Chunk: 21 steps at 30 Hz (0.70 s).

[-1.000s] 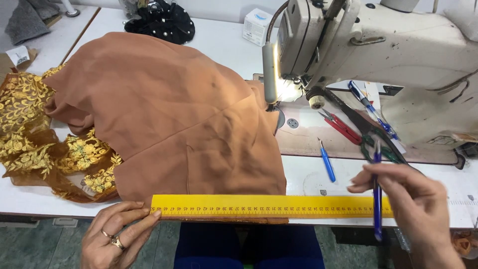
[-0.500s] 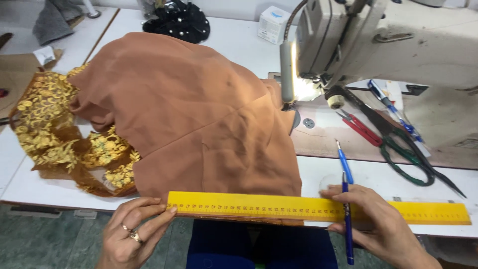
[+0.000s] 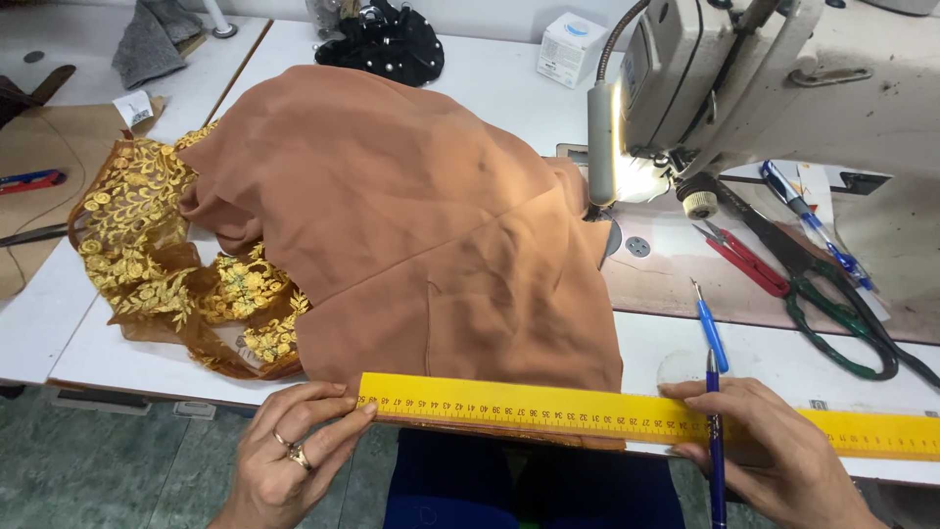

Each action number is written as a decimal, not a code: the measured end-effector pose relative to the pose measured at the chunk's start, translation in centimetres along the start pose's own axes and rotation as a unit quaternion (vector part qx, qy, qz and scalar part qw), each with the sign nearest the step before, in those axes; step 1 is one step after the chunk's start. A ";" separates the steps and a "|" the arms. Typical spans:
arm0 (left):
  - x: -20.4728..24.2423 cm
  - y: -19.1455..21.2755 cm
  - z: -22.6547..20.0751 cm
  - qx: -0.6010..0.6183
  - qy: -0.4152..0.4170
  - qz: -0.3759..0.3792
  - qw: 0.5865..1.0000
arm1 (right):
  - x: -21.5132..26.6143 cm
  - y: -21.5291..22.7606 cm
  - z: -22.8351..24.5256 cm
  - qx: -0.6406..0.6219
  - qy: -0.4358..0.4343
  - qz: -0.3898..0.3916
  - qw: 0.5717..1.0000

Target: The person aligns a piece of brown fabric with a gold lace trim on a work table. They use a yellow ruler and a blue pen to measure and mark the fabric along the edge of the trim.

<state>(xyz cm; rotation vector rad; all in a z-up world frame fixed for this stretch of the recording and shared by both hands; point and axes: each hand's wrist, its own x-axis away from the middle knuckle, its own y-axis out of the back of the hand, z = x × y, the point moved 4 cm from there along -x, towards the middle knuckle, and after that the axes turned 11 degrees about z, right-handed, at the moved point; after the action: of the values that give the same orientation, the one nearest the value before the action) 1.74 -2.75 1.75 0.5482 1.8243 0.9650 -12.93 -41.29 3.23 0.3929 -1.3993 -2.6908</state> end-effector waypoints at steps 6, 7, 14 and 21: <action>0.0 0.0 -0.1 -0.005 0.013 0.001 1.000 | -0.2 0.1 0.5 0.052 0.004 0.002 0.999; -0.1 0.0 -0.1 0.001 0.016 0.000 1.000 | -0.3 0.2 0.9 0.050 0.012 -0.005 0.999; -0.1 0.1 -0.3 -0.007 0.034 0.014 0.999 | -0.7 0.6 1.9 0.045 0.051 -0.022 0.997; 0.0 0.0 -0.4 -0.007 0.054 0.017 0.998 | -0.8 0.7 2.1 0.031 0.032 -0.017 0.999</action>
<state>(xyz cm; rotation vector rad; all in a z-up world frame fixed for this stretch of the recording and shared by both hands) 1.35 -2.97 1.84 0.5280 1.9077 1.0464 -12.75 -39.88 5.14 0.5072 -1.4743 -2.6401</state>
